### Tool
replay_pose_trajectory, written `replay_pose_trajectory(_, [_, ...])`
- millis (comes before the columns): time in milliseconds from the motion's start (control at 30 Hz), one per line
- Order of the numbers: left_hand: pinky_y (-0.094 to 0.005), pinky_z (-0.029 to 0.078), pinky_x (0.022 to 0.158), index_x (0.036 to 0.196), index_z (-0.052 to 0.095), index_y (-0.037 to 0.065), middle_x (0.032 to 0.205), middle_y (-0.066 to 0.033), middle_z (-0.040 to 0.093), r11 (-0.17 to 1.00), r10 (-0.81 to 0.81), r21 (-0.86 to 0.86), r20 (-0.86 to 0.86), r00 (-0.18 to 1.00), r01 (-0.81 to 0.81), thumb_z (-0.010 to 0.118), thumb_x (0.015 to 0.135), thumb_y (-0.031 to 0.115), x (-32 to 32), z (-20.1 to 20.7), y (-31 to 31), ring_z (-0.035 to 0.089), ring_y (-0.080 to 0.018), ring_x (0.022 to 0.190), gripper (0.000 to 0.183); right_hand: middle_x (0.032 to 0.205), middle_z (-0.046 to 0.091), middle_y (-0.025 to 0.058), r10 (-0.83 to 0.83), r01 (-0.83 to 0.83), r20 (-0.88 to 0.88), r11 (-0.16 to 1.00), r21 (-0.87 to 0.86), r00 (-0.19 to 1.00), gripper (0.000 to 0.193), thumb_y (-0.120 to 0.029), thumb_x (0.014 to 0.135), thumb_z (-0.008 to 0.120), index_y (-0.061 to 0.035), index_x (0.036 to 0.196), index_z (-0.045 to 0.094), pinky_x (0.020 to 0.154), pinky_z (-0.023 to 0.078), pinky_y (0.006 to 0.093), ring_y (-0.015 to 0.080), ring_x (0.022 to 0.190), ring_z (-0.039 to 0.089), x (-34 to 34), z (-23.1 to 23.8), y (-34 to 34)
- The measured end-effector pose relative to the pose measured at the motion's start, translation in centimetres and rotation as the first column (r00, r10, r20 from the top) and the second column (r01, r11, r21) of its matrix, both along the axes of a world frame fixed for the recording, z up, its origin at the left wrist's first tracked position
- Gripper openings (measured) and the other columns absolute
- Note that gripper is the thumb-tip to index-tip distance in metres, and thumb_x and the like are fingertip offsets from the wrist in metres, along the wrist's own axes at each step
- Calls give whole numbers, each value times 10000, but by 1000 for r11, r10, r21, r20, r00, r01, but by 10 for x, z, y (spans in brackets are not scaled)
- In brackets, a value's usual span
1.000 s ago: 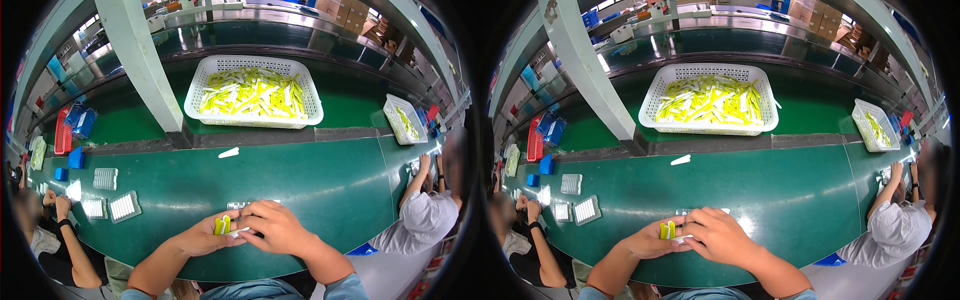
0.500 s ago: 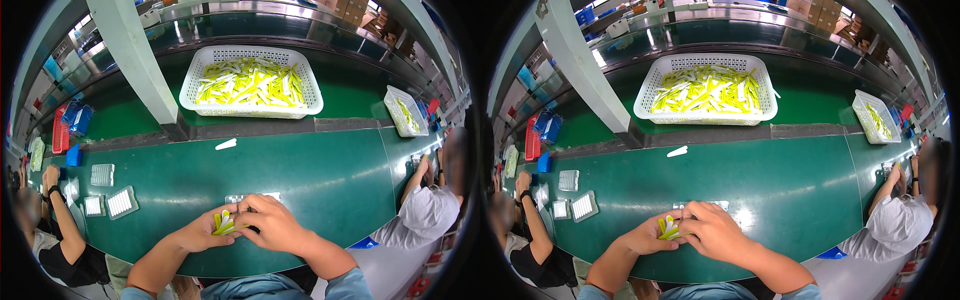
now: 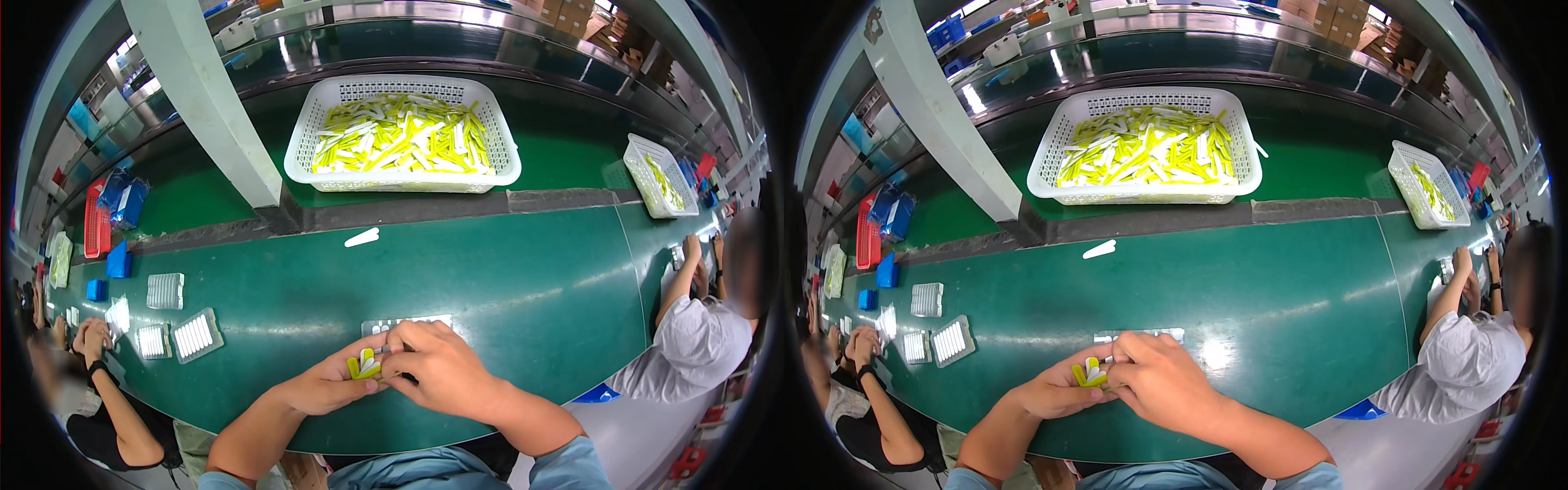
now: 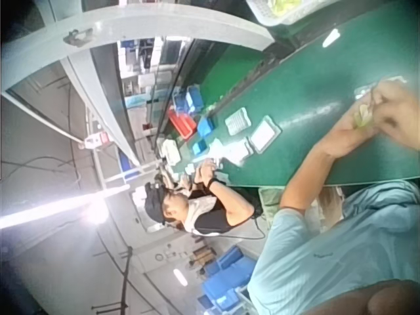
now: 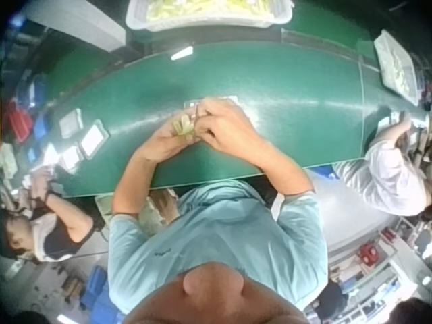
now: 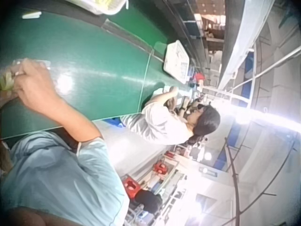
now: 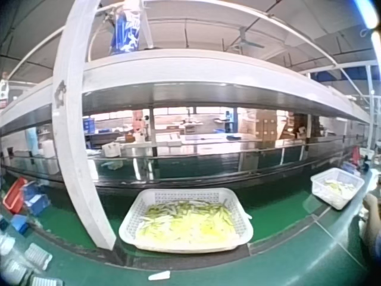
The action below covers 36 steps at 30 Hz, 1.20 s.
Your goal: The person inserts plastic strips into slots in plastic trays by hand.
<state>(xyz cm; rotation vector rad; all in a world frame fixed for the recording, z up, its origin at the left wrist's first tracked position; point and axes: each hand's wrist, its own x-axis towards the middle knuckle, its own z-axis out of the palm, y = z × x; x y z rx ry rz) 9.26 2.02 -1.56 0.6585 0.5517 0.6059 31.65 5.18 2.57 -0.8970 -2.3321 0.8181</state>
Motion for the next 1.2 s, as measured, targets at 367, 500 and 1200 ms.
replay_pose_trajectory(367, [-238, 491, 625, 1446, 412, 13, 1262, -129, 604, 996, -78, -57, -190, 979, 69, 402, 1076, 108, -5, 39, 12, 682, -178, 982, 383, 992, 653, 41, 85, -21, -153, 925, 380, 985, 192, -87, 711, 744, -60, 893, 689, 669, 437, 320, 179, 754, 588, 12, -2, 21])
replay_pose_trajectory(500, [-212, 313, 494, 1329, 512, -7, 831, -50, 555, 994, -81, -80, -164, 983, 69, 410, 1084, 142, -14, 38, 9, 393, -61, 550, 305, 966, 659, 83, 158, -58, -231, 920, 387, 960, 184, -64, 691, 738, -1, 854, 682, 674, 502, 324, 205, 724, 615, 10, -9, 26])
replay_pose_trajectory(1200, [-228, 394, 517, 1034, 577, 32, 743, -17, 604, 949, 246, 288, -424, 872, -128, 602, 1005, 160, 21, 42, 0, 526, -63, 575, 133, 1196, 686, 231, -6, 41, -431, 997, 72, 902, 583, 136, 822, 510, 64, 1401, 497, 978, 518, 404, 363, 1092, 677, -10, -7, 2])
